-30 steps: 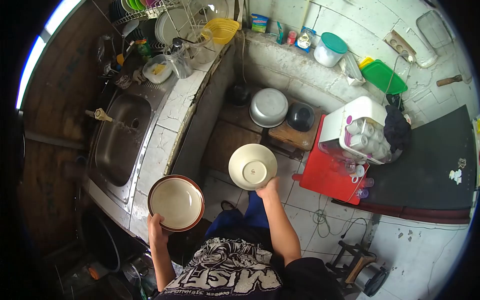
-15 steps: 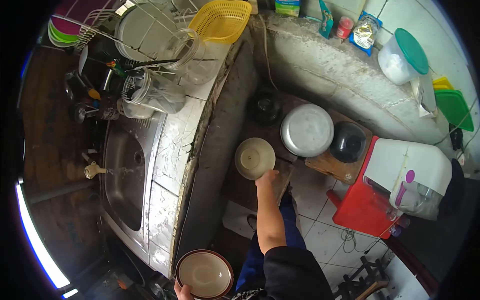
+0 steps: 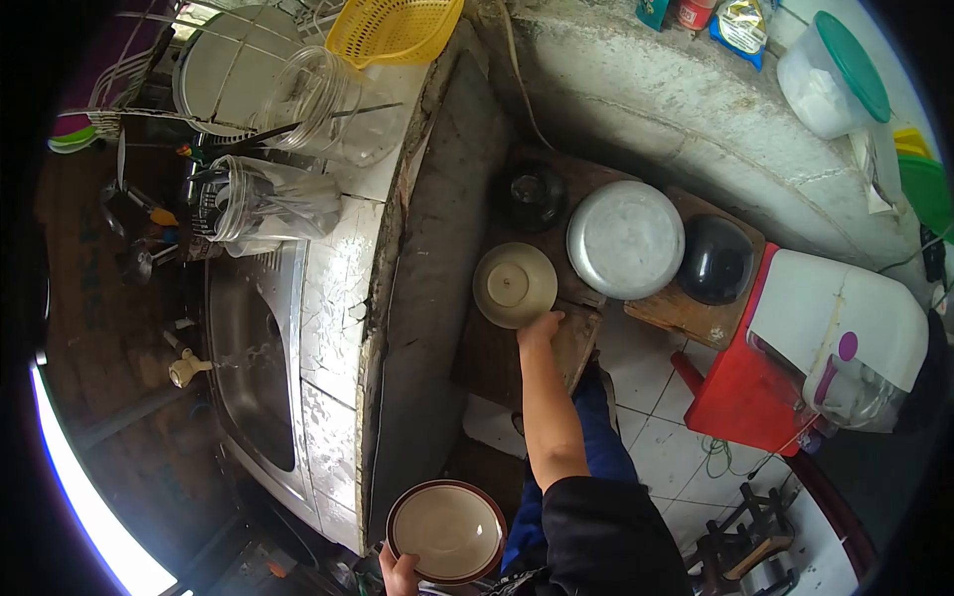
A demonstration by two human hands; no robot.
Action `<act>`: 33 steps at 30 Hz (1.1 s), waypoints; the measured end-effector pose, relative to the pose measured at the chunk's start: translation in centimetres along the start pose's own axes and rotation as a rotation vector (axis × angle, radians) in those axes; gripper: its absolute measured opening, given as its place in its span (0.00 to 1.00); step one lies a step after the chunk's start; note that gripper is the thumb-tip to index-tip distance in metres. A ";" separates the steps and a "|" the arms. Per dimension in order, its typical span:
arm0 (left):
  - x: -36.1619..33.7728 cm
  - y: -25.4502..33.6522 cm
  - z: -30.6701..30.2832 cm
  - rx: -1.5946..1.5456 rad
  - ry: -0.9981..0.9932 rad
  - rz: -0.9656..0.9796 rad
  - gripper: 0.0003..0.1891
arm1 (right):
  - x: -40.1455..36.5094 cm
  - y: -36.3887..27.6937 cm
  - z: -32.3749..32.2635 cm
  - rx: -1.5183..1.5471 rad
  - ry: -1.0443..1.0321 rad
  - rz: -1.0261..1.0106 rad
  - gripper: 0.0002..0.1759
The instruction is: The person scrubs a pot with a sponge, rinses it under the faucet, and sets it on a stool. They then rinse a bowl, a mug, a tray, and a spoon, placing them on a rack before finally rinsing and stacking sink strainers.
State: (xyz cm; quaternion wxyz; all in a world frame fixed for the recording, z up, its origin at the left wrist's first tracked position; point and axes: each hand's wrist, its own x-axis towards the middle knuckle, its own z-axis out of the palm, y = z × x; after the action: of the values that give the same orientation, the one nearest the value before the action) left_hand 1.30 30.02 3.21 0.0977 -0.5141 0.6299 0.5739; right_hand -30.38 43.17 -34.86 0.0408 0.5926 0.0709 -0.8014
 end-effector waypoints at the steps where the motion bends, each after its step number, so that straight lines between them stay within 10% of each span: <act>1: 0.1 0.7 0.6 0.031 0.032 0.022 0.22 | -0.5 -0.1 0.1 0.055 -0.039 0.015 0.37; 13: 2.3 2.3 2.2 0.063 -0.023 0.072 0.28 | -2.3 -2.1 1.1 -0.132 0.160 -0.097 0.27; 16: 5.7 2.5 3.8 -0.047 -0.106 0.012 0.27 | -5.5 -3.2 -0.8 -0.818 -0.260 -0.064 0.27; 20: 12.7 0.0 6.8 -0.326 -0.298 -0.346 0.24 | -14.5 -8.0 -0.4 -1.239 -0.896 0.666 0.44; 23: 16.7 -0.5 10.9 -0.522 -0.531 -0.598 0.28 | -18.5 -10.1 -1.3 -1.380 -1.245 0.396 0.40; 25: 17.2 3.1 13.8 -0.542 -0.589 -0.575 0.27 | -19.6 -11.1 -0.4 -1.553 -0.976 0.171 0.34; 33: 24.9 4.5 21.7 -0.589 -0.295 -0.125 0.23 | -13.1 -10.5 0.1 -1.188 -0.293 0.497 0.44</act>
State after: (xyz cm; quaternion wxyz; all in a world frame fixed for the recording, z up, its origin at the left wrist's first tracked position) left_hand -23.52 33.66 -18.73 0.0700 -0.4694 0.3832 0.7924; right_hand -28.14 53.27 -21.63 0.5539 0.3527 0.3559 -0.6649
